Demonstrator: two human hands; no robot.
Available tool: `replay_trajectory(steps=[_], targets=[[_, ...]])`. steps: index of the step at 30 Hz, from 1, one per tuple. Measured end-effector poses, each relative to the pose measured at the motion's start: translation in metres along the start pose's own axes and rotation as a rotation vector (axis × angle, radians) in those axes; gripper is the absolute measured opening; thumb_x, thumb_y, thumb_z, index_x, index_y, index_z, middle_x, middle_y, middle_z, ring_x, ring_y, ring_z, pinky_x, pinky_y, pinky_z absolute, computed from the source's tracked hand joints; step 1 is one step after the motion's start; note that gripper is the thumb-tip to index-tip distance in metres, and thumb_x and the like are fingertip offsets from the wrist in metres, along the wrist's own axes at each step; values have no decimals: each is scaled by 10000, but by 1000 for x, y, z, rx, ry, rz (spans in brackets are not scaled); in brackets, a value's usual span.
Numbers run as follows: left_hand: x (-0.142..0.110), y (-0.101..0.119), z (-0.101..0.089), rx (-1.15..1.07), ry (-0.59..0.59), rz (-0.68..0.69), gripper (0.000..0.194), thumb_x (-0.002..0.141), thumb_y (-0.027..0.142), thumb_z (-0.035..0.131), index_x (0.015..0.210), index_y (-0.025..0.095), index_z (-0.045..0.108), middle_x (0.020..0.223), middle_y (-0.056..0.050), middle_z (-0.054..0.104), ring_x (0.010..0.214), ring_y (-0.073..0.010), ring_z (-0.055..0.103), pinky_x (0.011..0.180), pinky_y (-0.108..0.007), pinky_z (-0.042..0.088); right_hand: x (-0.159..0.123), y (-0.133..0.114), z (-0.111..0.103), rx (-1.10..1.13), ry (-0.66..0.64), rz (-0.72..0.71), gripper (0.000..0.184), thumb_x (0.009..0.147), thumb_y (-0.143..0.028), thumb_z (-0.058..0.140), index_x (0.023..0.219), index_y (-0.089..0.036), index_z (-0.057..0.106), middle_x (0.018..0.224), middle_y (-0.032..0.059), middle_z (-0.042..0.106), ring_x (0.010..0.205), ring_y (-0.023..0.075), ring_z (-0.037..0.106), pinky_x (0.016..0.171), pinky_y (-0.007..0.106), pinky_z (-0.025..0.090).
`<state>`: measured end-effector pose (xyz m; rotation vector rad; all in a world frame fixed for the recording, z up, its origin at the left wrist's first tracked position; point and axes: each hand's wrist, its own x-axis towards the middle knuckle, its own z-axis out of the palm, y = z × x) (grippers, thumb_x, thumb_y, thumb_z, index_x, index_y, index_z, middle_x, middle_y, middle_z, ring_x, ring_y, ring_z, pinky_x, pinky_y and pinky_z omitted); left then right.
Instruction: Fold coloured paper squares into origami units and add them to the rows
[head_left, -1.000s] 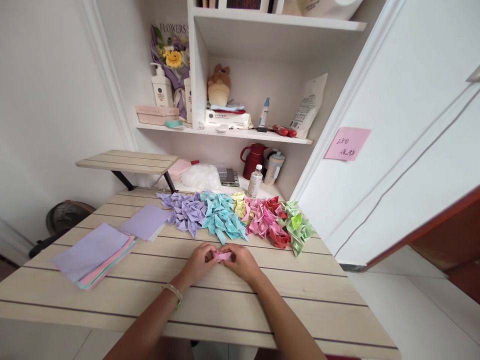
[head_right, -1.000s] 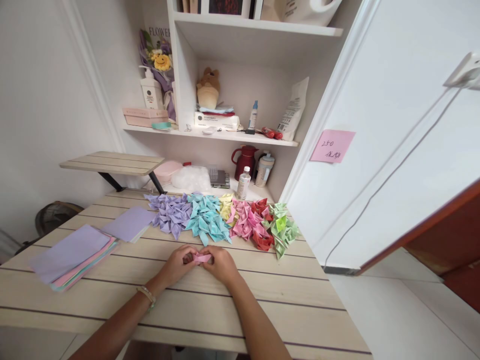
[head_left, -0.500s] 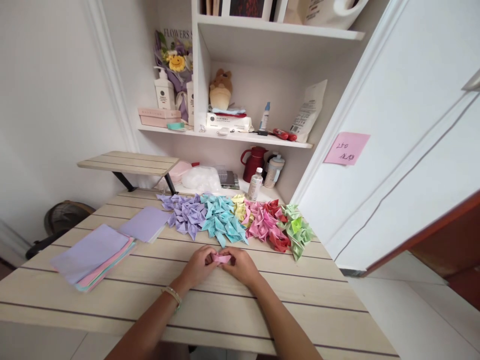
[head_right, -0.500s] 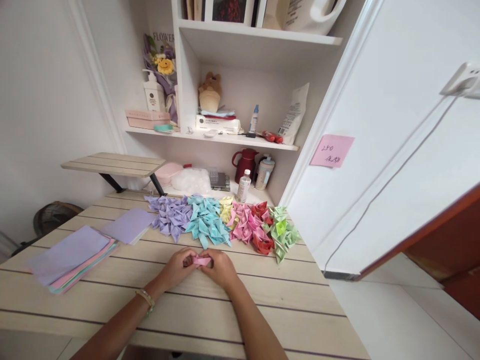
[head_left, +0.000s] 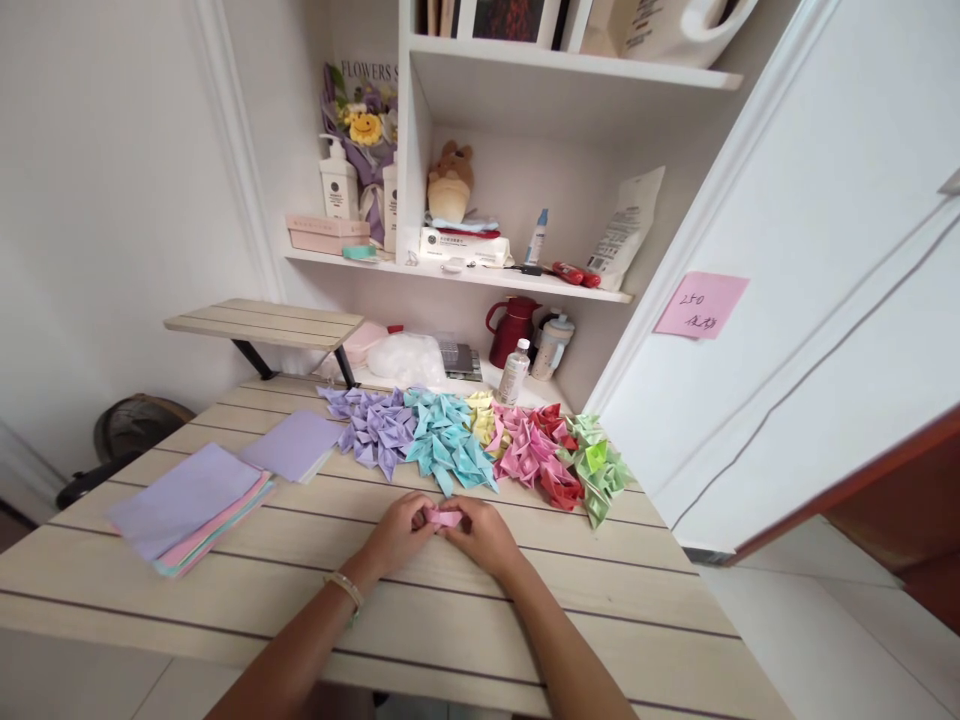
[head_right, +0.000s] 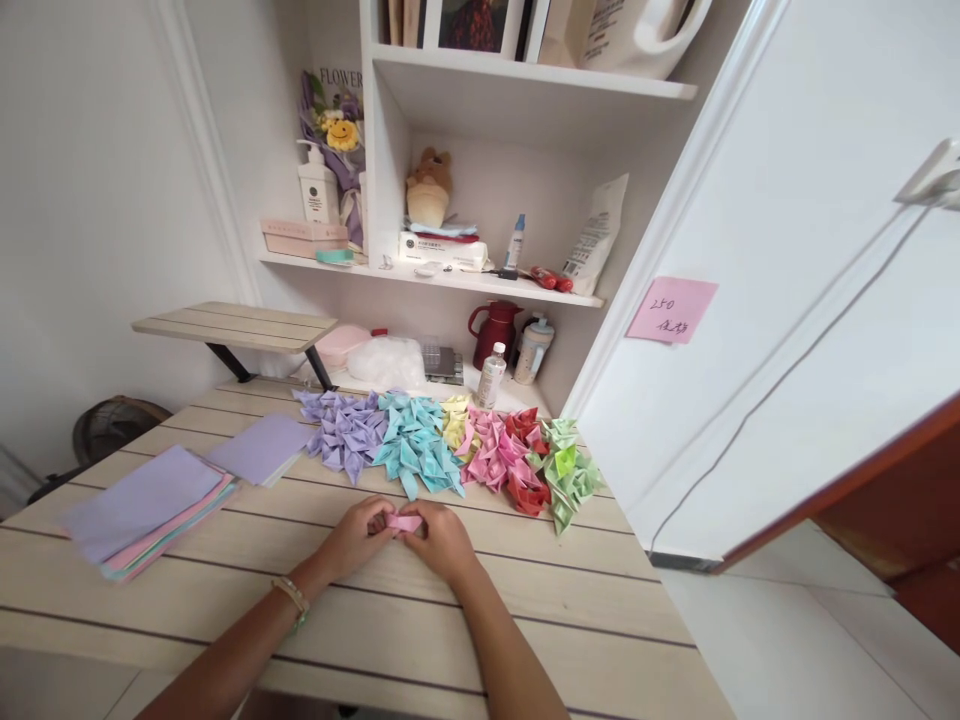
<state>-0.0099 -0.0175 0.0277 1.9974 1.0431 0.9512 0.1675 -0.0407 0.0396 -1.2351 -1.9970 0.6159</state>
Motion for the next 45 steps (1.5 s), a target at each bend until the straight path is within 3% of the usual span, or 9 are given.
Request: replay_trajectory(steps=[45], targets=[[4, 11, -3, 42, -23, -13, 71, 721, 218, 570, 772, 175, 594, 697, -4, 574, 639, -149, 532, 576, -238, 429, 1, 0, -5, 16, -41, 25, 243, 733, -208, 630, 975, -222, 628, 856, 6, 671, 737, 156, 579, 657, 227, 397]])
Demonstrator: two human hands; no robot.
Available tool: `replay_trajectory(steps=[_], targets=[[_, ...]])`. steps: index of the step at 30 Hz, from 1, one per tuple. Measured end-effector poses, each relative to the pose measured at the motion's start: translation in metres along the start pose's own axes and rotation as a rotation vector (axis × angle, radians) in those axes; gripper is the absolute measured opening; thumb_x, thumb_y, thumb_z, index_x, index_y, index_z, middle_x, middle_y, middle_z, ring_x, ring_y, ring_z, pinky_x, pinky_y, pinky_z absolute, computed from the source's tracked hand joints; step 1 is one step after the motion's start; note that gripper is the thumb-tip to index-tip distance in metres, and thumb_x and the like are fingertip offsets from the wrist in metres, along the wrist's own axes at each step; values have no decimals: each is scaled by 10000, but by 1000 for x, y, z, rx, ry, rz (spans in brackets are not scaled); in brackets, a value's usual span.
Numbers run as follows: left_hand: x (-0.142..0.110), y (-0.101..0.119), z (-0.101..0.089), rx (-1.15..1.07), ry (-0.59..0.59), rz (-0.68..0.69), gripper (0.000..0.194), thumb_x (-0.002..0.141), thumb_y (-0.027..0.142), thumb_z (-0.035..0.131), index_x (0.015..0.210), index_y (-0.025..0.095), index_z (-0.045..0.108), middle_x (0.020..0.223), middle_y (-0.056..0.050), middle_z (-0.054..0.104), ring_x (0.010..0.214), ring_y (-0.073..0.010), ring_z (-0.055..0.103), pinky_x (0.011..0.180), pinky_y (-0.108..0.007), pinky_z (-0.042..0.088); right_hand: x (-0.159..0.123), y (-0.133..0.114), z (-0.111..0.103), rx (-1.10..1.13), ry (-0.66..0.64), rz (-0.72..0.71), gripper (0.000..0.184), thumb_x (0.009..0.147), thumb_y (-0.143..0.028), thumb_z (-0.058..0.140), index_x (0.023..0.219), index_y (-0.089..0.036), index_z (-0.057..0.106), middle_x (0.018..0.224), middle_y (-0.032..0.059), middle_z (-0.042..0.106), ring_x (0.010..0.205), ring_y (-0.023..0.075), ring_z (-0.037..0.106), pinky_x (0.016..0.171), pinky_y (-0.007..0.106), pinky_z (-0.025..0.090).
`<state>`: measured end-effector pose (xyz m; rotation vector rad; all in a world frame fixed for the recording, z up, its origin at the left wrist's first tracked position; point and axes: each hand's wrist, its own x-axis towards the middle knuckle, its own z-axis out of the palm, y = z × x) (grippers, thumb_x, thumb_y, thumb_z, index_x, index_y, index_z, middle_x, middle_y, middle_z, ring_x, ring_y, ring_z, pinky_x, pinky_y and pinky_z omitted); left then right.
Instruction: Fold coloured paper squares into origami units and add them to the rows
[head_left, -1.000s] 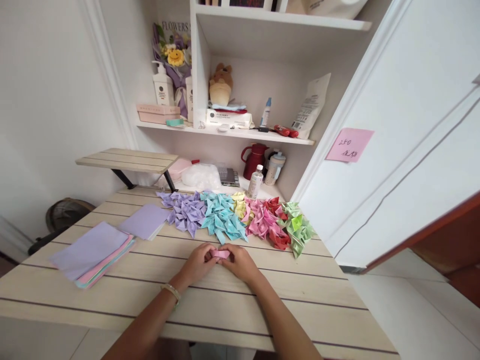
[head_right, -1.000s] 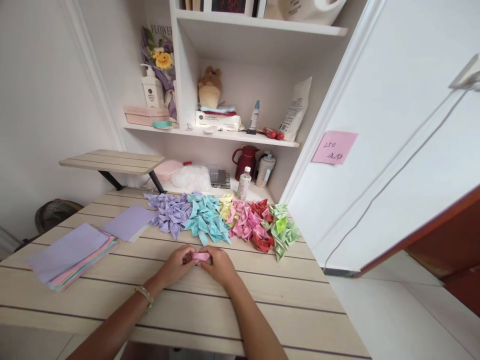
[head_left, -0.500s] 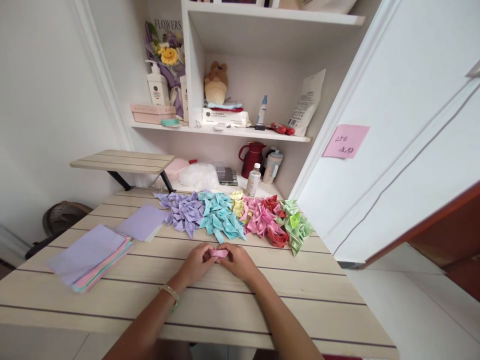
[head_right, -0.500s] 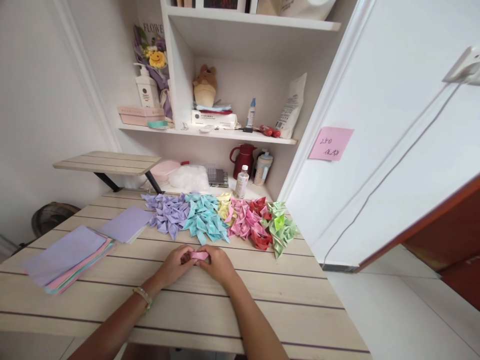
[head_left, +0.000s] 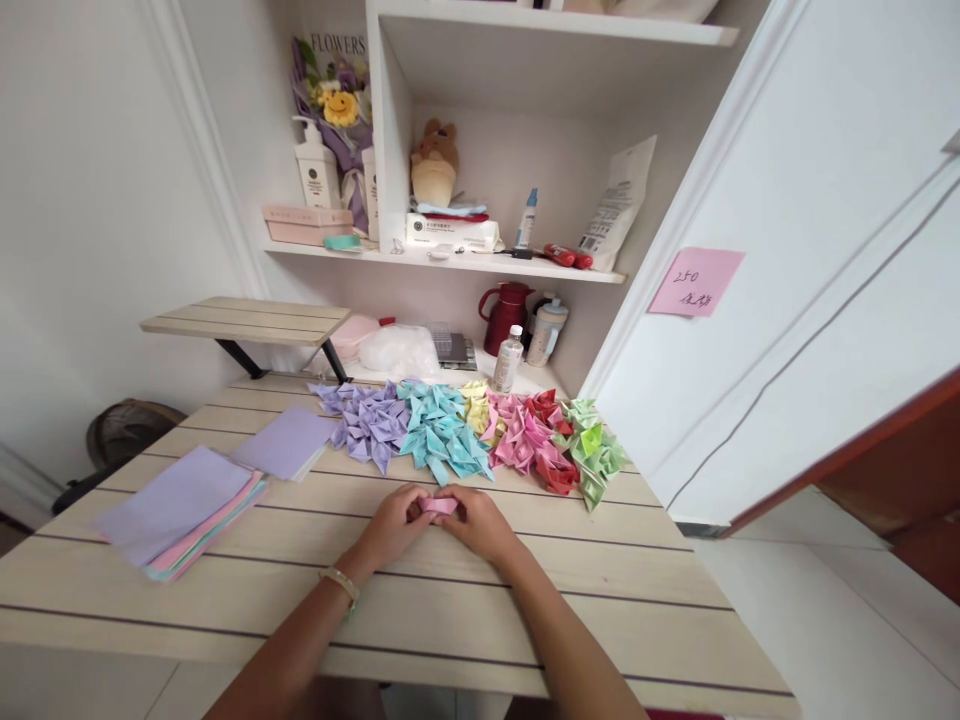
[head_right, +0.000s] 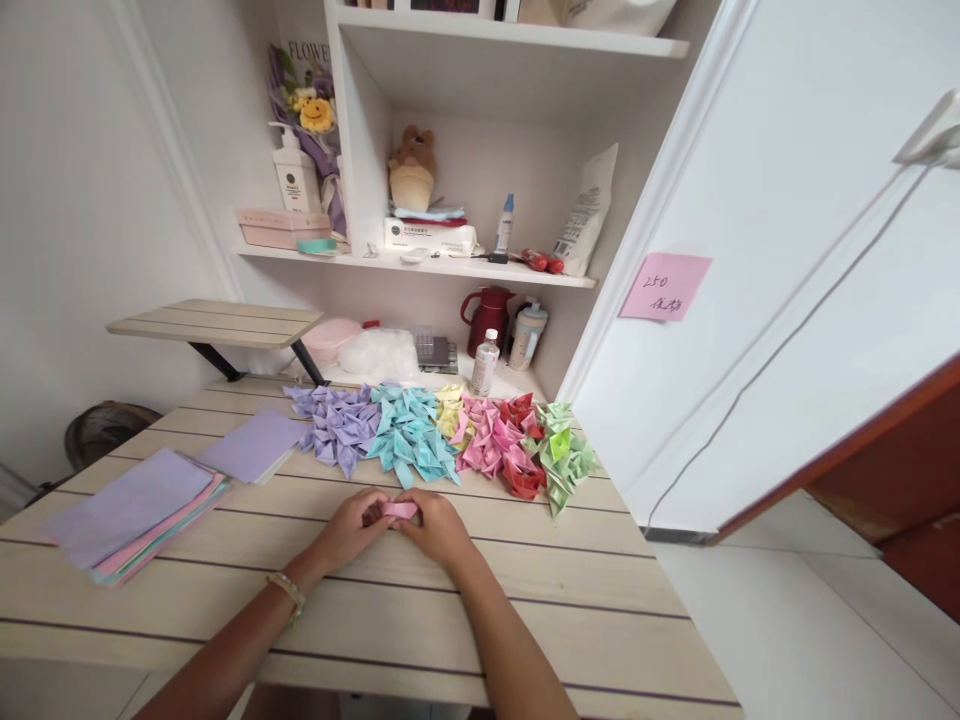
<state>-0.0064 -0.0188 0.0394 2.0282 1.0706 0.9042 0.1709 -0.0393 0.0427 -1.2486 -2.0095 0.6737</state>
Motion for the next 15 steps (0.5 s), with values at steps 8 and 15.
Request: replay_trajectory(steps=[8, 15], targets=[[0, -3, 2, 7, 9, -7, 87, 720, 217, 577, 790, 174, 607, 728, -10, 587, 650, -149, 536, 587, -242, 434, 0, 0, -1, -15, -1, -3, 246, 737, -207, 623, 983, -218, 622, 851, 7, 666, 733, 155, 575, 649, 225, 393], [0, -3, 1, 14, -7, -6, 92, 739, 235, 571, 798, 173, 604, 736, -14, 588, 665, -157, 538, 594, -250, 441, -2, -3, -1, -32, -4, 1, 260, 736, -200, 617, 995, -216, 612, 870, 16, 665, 752, 167, 579, 663, 238, 399]])
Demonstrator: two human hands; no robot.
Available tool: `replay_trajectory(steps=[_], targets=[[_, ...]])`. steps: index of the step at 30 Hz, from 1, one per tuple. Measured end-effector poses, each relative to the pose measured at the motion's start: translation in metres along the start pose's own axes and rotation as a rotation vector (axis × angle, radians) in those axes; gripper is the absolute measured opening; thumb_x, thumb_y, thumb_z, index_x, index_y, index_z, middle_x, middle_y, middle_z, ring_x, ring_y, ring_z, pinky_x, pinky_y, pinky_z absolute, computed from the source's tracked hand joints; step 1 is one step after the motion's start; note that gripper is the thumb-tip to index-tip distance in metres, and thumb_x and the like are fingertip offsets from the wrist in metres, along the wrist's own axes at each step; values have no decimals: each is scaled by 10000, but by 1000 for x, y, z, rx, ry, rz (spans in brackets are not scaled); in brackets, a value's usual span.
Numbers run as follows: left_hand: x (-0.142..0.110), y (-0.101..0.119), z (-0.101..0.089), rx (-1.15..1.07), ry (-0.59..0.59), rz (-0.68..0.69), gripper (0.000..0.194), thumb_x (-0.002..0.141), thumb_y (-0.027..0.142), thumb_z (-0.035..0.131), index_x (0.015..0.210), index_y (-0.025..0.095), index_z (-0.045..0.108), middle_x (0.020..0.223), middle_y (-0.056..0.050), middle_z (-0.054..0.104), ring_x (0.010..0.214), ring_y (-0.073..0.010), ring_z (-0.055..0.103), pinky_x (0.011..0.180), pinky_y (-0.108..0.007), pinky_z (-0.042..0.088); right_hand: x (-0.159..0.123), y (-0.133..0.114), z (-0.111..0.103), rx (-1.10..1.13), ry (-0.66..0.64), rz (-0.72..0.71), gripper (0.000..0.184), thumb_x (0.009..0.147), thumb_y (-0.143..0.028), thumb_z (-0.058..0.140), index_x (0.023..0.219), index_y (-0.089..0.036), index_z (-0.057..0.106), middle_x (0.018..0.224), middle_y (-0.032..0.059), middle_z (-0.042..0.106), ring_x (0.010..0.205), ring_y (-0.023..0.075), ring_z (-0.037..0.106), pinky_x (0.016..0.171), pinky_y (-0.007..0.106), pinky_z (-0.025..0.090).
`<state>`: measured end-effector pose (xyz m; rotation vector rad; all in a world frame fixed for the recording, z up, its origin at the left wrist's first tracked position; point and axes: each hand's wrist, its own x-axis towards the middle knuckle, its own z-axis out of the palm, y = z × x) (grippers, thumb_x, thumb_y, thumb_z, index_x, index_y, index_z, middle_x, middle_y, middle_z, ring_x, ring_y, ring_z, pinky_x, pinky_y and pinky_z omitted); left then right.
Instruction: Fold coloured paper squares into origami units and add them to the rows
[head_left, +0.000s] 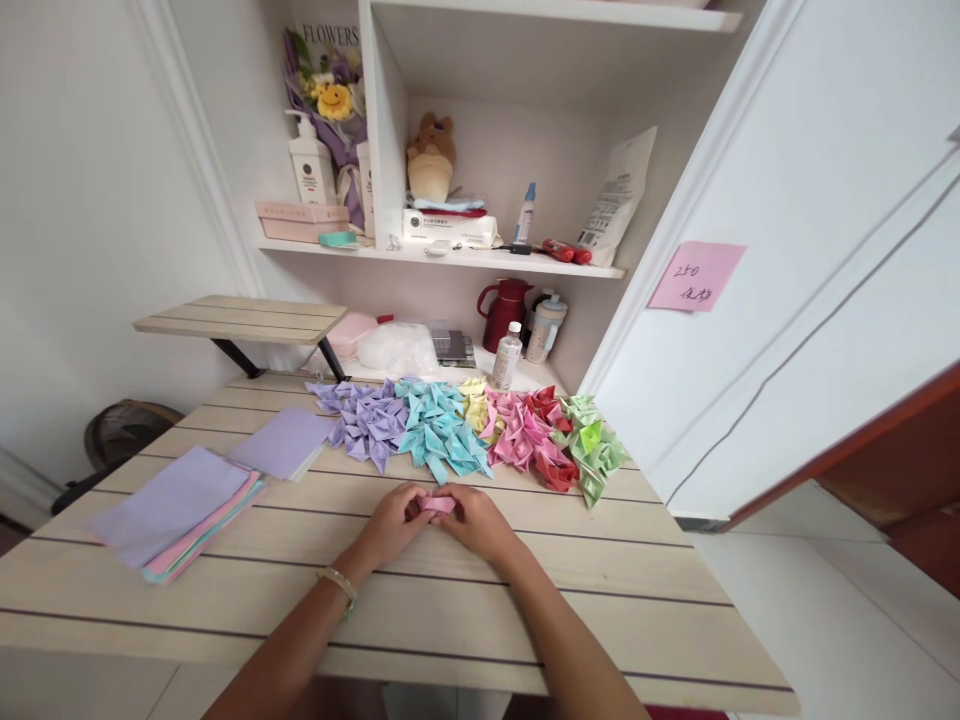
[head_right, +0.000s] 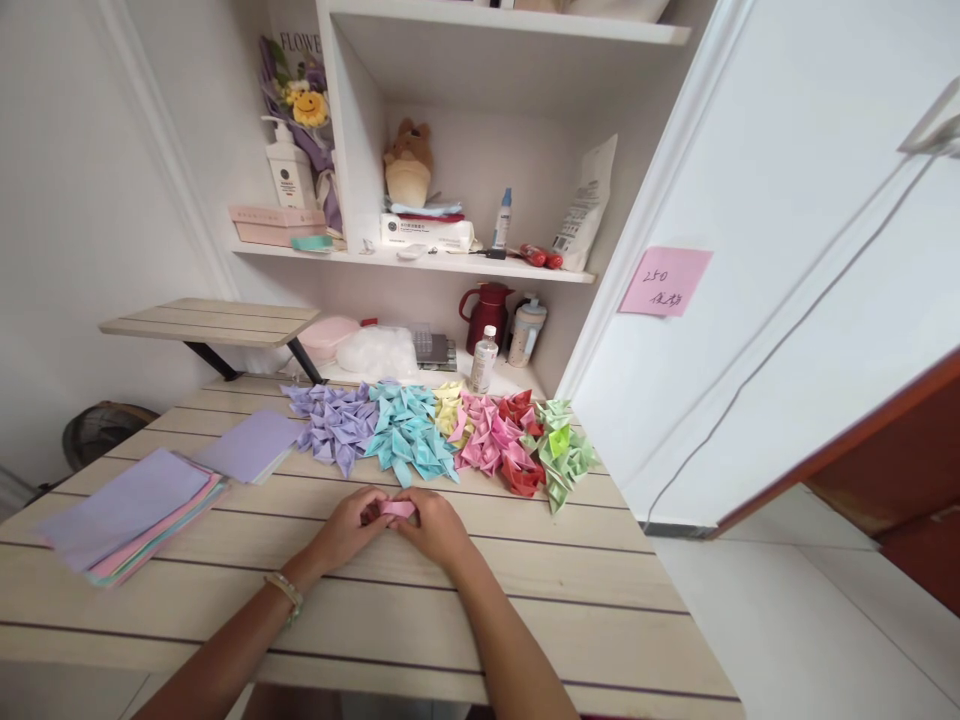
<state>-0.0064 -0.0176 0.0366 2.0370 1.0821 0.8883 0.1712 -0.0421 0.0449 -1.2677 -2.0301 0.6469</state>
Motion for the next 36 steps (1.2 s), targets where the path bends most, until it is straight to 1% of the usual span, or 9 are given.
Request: replay_trajectory(steps=[6, 12, 22, 28, 36], targets=[[1, 1, 0, 27, 0, 0, 87, 740, 229, 576, 799, 175, 610, 738, -19, 599, 681, -161, 545, 599, -251, 437, 0, -2, -1, 6, -14, 6, 270, 726, -192, 623, 994, -217, 609, 908, 23, 663, 800, 180, 584, 706, 253, 406], [2, -1, 0, 63, -20, 12, 87, 743, 216, 565, 808, 173, 605, 749, -20, 601, 688, -159, 542, 611, -251, 432, -1, 0, -1, -6, -11, 6, 292, 722, -190, 625, 1012, -215, 596, 885, 17, 653, 762, 169, 574, 667, 239, 395], [4, 1, 0, 38, -37, -18, 94, 736, 225, 570, 806, 175, 606, 752, -24, 604, 694, -168, 546, 609, -254, 438, 0, -2, -2, -12, -14, 11, 286, 723, -195, 635, 1007, -220, 606, 889, 25, 650, 800, 178, 577, 696, 253, 399], [4, 1, 2, 18, -16, -29, 100, 723, 220, 574, 808, 178, 605, 760, -22, 603, 695, -168, 542, 608, -257, 439, 0, 0, -2, -11, -15, 15, 287, 726, -215, 637, 1011, -219, 603, 877, 25, 652, 796, 179, 580, 691, 254, 404], [3, 0, 1, 61, -54, -21, 119, 752, 229, 552, 847, 179, 603, 797, -28, 600, 724, -170, 539, 635, -266, 435, 0, -1, -1, -34, -21, 12, 296, 729, -219, 641, 1021, -216, 600, 912, 40, 654, 830, 195, 582, 722, 274, 407]])
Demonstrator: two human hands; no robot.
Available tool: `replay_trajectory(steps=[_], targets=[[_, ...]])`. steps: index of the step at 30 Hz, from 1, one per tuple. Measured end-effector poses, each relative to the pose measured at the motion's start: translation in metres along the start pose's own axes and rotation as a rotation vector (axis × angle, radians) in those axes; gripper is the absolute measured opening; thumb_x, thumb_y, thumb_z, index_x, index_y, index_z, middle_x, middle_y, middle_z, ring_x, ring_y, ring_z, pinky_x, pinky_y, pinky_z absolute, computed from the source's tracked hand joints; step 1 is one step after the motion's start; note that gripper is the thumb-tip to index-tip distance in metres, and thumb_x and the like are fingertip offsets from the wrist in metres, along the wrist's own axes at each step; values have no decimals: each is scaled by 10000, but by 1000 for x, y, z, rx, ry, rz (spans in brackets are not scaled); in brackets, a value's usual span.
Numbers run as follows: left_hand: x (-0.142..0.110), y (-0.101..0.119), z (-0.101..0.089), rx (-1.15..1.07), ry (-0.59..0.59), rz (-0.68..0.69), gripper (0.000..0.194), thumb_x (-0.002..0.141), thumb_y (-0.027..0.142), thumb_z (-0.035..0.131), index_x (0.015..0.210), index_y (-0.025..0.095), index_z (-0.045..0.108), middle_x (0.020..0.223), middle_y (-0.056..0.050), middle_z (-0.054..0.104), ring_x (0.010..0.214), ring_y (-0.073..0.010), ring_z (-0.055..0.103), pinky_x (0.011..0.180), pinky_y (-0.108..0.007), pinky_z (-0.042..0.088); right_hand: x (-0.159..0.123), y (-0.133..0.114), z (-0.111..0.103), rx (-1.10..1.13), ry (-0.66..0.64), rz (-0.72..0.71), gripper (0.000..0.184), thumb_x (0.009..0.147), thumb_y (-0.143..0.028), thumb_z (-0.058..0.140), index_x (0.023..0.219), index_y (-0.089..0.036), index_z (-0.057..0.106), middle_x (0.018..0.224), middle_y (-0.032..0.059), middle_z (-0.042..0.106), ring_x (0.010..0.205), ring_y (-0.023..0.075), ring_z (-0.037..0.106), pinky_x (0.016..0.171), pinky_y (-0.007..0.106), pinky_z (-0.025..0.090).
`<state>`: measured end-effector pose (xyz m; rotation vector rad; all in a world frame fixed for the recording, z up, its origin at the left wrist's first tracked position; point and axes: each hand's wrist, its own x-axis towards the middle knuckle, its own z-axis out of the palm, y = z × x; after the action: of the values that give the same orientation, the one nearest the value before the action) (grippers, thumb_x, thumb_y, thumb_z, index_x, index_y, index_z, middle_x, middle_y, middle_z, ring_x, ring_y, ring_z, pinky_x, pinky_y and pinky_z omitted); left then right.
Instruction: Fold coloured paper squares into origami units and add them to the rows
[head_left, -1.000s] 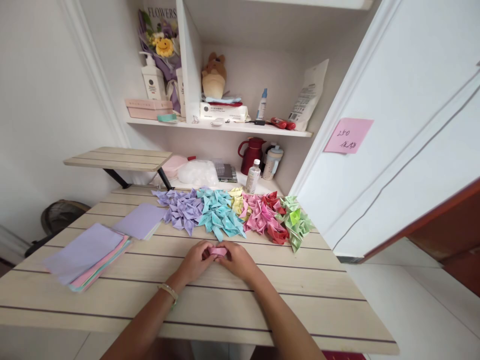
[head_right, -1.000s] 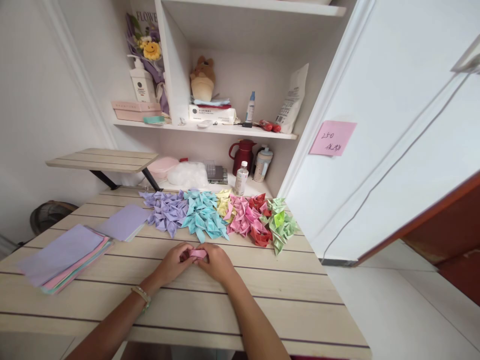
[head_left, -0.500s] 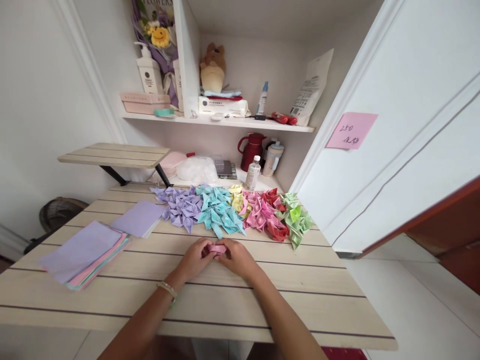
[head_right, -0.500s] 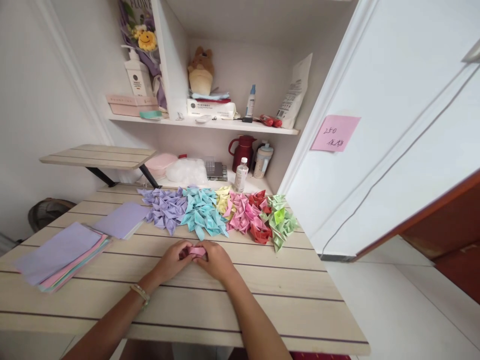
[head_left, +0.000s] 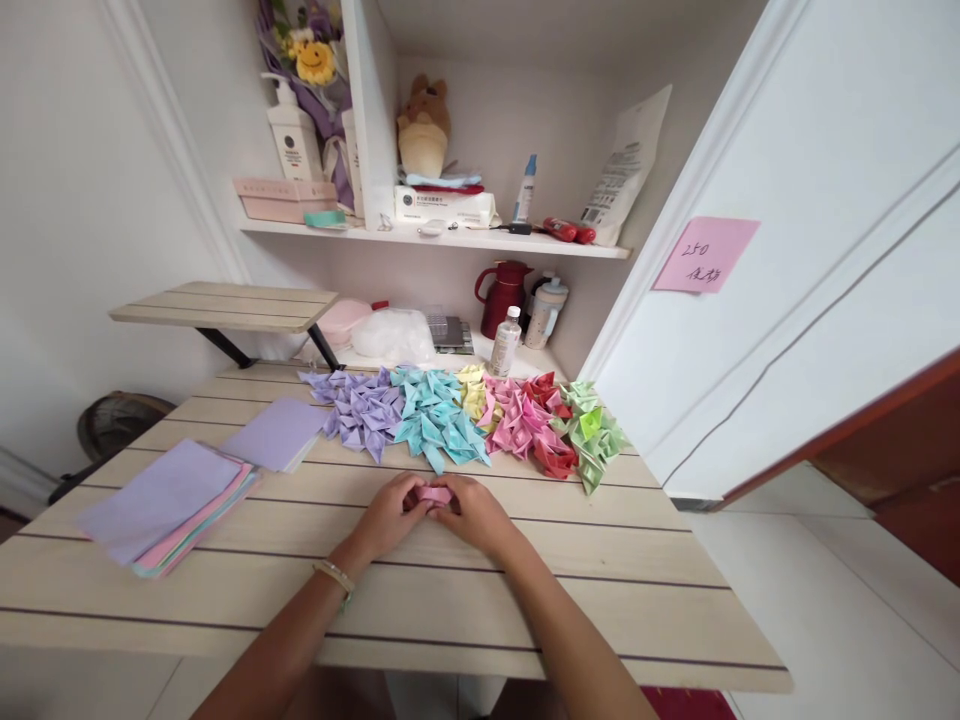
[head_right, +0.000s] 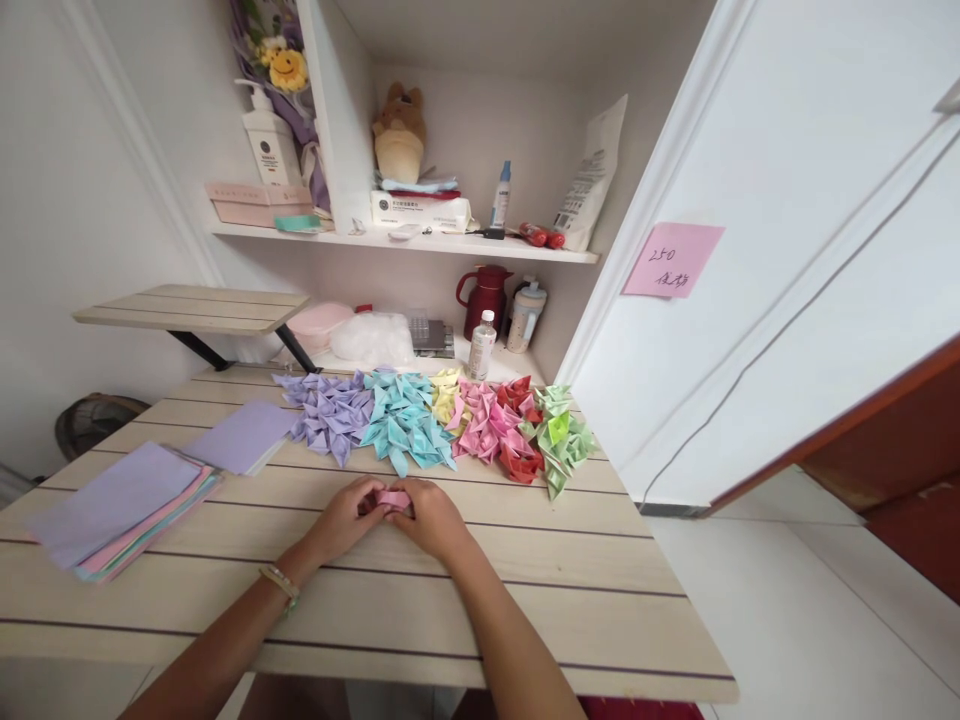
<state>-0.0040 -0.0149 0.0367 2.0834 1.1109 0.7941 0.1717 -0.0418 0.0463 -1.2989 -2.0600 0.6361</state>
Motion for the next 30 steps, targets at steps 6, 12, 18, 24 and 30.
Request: replay_trajectory(steps=[6, 12, 18, 24, 30], targets=[[0, 0, 1, -3, -3, -4, 121, 757, 240, 560, 853, 185, 610, 792, -30, 609, 714, -169, 546, 625, -263, 440, -1, -1, 0, -2, -12, 11, 325, 718, -198, 650, 1037, -220, 590, 935, 46, 644, 880, 205, 574, 755, 288, 403], [1, 1, 1, 32, -2, 13, 119, 755, 223, 559, 863, 189, 596, 815, -29, 612, 751, -172, 559, 654, -266, 452, -2, 1, 2, -50, -28, 27, 357, 713, -227, 664, 1060, -220, 578, 946, 60, 638, 895, 221, 565, 763, 303, 401], [2, 2, -1, 68, -18, 40, 149, 762, 221, 558, 904, 193, 592, 857, -39, 616, 802, -185, 562, 691, -279, 452, -3, 2, -1, -70, -34, 29, 379, 725, -247, 659, 1090, -208, 565, 984, 81, 633, 928, 234, 562, 777, 314, 407], [6, 0, 1, 53, -18, -10, 169, 753, 261, 583, 899, 180, 612, 825, -37, 630, 737, -171, 572, 632, -257, 456, -3, 3, -2, -66, -18, 34, 384, 733, -244, 647, 1106, -213, 563, 984, 80, 640, 921, 237, 571, 770, 314, 418], [9, -4, -3, -104, -30, 10, 128, 736, 234, 604, 843, 168, 631, 784, -25, 637, 723, -156, 583, 637, -245, 474, 0, 3, -2, 10, 30, 54, 270, 756, -247, 626, 1027, -236, 619, 900, 44, 672, 836, 210, 600, 728, 281, 429]])
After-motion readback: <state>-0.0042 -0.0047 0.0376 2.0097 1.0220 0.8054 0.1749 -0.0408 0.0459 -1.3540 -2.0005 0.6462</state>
